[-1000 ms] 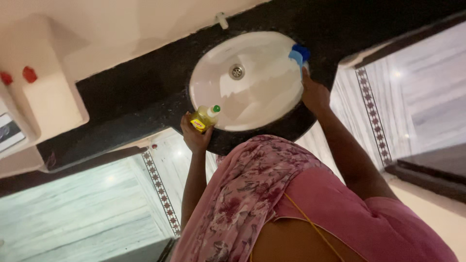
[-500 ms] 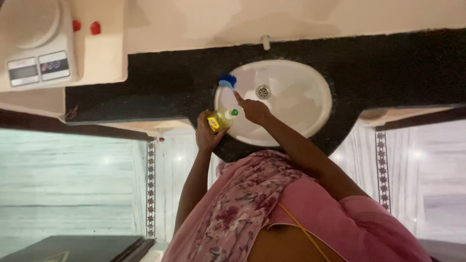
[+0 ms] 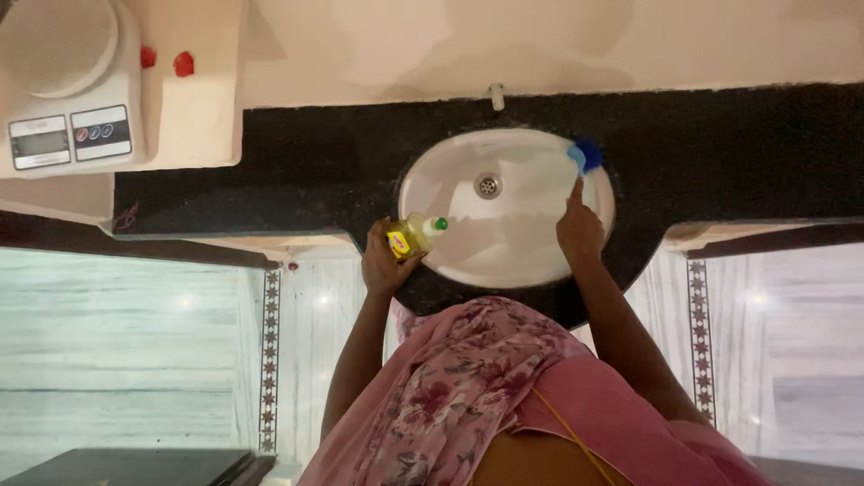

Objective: The person scrubs a white bathroom sink using a blue brush and liquid soap. They hold the soap bottle in one hand and scrub the basin with the other, repeatedly applying soap and cleaning the surface.

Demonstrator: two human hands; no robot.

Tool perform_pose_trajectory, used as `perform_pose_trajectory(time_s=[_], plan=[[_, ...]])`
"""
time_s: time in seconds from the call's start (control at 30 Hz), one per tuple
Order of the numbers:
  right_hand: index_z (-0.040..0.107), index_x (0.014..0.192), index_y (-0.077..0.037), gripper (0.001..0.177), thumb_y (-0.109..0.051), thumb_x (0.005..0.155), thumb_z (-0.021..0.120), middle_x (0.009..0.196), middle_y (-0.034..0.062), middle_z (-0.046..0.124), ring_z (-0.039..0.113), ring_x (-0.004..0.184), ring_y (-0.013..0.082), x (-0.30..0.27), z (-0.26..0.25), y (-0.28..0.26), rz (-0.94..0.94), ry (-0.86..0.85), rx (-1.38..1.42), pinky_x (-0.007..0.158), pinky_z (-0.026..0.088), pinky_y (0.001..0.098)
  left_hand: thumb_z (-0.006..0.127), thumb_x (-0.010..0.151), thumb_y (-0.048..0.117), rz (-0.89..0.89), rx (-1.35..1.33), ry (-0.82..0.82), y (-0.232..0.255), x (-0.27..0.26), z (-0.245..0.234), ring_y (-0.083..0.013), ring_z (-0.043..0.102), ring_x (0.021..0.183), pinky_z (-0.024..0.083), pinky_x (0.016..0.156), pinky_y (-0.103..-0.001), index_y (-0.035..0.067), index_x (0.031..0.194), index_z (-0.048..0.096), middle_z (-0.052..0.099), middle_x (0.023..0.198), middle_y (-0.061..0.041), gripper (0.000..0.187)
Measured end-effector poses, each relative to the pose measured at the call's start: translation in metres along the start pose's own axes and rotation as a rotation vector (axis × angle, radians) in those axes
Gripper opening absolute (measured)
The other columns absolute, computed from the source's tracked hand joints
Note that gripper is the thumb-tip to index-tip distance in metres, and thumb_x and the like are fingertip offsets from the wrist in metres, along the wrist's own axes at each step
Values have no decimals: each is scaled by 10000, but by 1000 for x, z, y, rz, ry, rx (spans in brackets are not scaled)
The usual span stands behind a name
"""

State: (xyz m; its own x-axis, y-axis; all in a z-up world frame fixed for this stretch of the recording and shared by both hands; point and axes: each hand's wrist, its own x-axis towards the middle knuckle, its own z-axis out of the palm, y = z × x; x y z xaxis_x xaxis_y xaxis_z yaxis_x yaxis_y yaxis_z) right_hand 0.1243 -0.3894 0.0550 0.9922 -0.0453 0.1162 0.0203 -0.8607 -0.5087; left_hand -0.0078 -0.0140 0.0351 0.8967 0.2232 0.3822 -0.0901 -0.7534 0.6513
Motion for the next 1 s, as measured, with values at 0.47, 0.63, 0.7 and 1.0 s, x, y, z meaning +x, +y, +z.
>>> perform_pose_trajectory(time_s=[0.47,0.63,0.7,1.0], plan=[[304,1613,-245,609,-281,1026,461,772,210,687,664,656,398,-4,91,-139,-461,-585,-108,588,513,558,950,660,413,-31,-52,-31,-6,4,-2,-412,602,1231,533,981,-465,53,1457,433,563,1382,-196,1016],[393,1577,-275,582,-308,1007,508,791,154,704,683,692,361,-3,60,-134,-524,-585,-237,607,525,525,955,635,384,-73,-76,-45,-8,2,-1,-413,600,1230,534,968,-465,58,1459,435,554,1400,-204,1028],[428,1547,-217,629,-220,929,545,816,131,707,700,713,334,3,54,-120,-648,-690,-429,578,547,502,957,628,387,-78,-83,-40,-6,2,-1,-412,600,1234,535,962,-464,62,1452,434,555,1405,-200,1029],[682,1194,-141,289,-149,936,553,847,118,742,740,792,316,47,109,-116,-937,-493,-574,622,573,477,959,642,379,-100,-68,-74,-4,2,-4,-416,588,1228,525,967,-470,39,1465,440,560,1372,-205,1031]])
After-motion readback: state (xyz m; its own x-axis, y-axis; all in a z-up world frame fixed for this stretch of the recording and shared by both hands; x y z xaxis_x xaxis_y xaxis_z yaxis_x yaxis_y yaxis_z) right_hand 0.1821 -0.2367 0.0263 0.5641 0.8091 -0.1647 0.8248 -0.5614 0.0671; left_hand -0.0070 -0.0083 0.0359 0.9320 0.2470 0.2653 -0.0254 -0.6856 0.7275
